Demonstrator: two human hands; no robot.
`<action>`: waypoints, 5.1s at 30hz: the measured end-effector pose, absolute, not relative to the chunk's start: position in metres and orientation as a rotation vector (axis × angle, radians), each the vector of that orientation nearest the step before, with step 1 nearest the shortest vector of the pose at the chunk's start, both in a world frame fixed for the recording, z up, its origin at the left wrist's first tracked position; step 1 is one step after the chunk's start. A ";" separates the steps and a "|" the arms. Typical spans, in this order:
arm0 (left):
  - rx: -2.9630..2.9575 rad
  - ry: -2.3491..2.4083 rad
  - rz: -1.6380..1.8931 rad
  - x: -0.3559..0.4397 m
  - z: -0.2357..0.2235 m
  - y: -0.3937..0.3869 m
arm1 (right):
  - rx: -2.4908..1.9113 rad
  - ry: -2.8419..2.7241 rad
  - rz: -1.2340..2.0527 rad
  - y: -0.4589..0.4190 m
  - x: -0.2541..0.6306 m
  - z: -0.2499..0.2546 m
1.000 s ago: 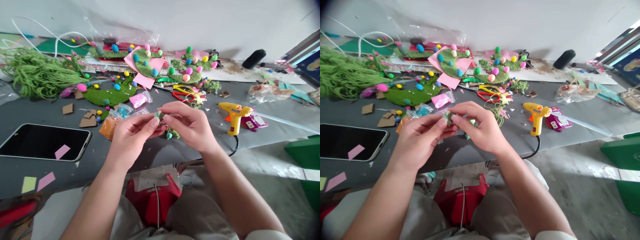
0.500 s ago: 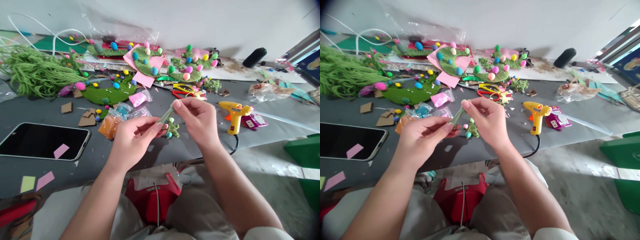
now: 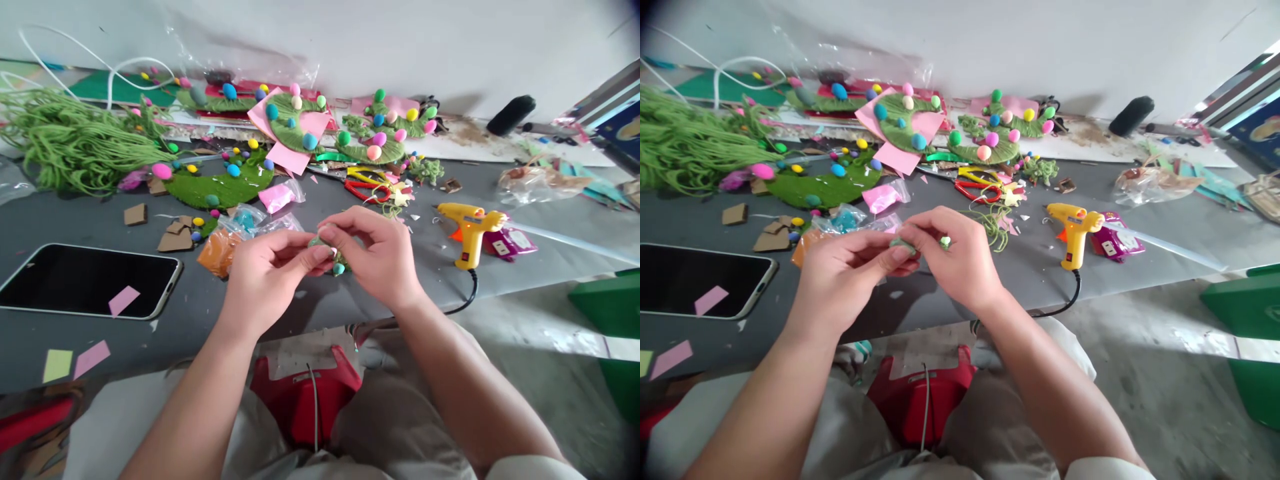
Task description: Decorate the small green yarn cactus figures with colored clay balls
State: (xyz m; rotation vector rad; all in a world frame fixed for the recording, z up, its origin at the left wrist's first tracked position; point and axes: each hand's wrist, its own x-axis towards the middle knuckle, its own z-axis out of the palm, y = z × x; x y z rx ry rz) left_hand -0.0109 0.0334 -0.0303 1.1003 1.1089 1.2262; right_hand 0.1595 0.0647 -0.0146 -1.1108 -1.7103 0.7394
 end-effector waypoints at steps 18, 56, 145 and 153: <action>1.274 1.111 1.116 -0.017 -0.032 0.030 | -1.110 -1.863 1.081 0.067 0.171 -0.008; 1.088 1.024 1.220 -0.013 -0.025 0.030 | -1.100 -1.738 0.646 0.071 0.170 -0.015; 1.339 1.163 1.166 -0.014 -0.023 0.030 | -1.003 -1.564 1.175 0.070 0.171 -0.012; 1.105 0.918 1.141 -0.013 -0.026 0.030 | -1.007 -1.442 1.120 0.070 0.170 -0.013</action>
